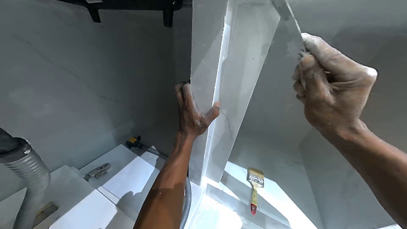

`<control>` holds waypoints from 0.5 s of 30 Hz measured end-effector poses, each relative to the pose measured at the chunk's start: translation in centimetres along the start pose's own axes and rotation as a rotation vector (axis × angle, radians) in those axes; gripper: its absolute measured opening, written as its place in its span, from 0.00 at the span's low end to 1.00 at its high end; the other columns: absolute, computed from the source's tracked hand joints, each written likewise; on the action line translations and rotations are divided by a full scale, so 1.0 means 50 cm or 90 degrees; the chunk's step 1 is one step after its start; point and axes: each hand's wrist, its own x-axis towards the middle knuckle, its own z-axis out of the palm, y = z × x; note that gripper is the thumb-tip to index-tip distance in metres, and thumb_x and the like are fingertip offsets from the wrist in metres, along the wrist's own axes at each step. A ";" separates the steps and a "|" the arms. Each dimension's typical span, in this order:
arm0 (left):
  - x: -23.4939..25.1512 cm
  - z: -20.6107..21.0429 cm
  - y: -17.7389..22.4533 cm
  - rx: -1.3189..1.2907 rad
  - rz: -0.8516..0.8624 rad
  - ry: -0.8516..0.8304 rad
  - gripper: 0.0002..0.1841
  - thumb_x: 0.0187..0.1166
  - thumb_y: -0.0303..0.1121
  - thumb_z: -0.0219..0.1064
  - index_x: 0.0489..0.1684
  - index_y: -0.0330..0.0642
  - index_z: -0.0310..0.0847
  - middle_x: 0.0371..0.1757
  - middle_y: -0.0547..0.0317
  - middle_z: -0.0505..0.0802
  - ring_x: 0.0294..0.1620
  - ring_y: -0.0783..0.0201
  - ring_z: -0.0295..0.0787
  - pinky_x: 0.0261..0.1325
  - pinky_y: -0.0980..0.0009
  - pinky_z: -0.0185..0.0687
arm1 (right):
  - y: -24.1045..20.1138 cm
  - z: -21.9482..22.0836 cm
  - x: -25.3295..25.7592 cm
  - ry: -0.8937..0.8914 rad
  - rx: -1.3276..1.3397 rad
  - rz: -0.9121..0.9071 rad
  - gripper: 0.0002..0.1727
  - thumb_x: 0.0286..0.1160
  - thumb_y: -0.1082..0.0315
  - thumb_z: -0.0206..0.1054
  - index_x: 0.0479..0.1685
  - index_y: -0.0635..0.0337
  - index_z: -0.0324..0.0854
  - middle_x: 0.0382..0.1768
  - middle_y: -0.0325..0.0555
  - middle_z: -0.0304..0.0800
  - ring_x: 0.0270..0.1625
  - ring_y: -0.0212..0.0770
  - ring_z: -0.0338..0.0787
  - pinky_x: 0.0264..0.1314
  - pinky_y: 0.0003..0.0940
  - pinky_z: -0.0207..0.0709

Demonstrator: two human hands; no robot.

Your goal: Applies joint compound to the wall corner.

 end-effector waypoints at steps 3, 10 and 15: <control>0.001 -0.005 0.006 0.012 -0.021 -0.015 0.52 0.62 0.71 0.63 0.72 0.26 0.69 0.72 0.30 0.75 0.74 0.50 0.73 0.77 0.64 0.68 | -0.001 -0.001 -0.003 0.000 0.009 0.010 0.22 0.92 0.70 0.55 0.81 0.62 0.76 0.42 0.44 0.88 0.30 0.26 0.81 0.30 0.20 0.77; 0.001 -0.003 0.001 0.006 -0.006 -0.008 0.52 0.63 0.72 0.63 0.71 0.26 0.69 0.71 0.31 0.76 0.73 0.51 0.74 0.76 0.64 0.69 | 0.007 0.048 0.033 0.011 0.031 -0.042 0.20 0.91 0.72 0.56 0.77 0.64 0.79 0.43 0.46 0.91 0.34 0.27 0.83 0.38 0.22 0.79; 0.001 -0.008 0.003 0.017 -0.021 -0.024 0.54 0.62 0.73 0.62 0.74 0.27 0.68 0.72 0.29 0.76 0.75 0.49 0.74 0.77 0.62 0.69 | 0.007 0.029 0.017 -0.009 0.010 -0.022 0.22 0.91 0.71 0.55 0.80 0.65 0.76 0.42 0.44 0.89 0.31 0.25 0.81 0.33 0.20 0.78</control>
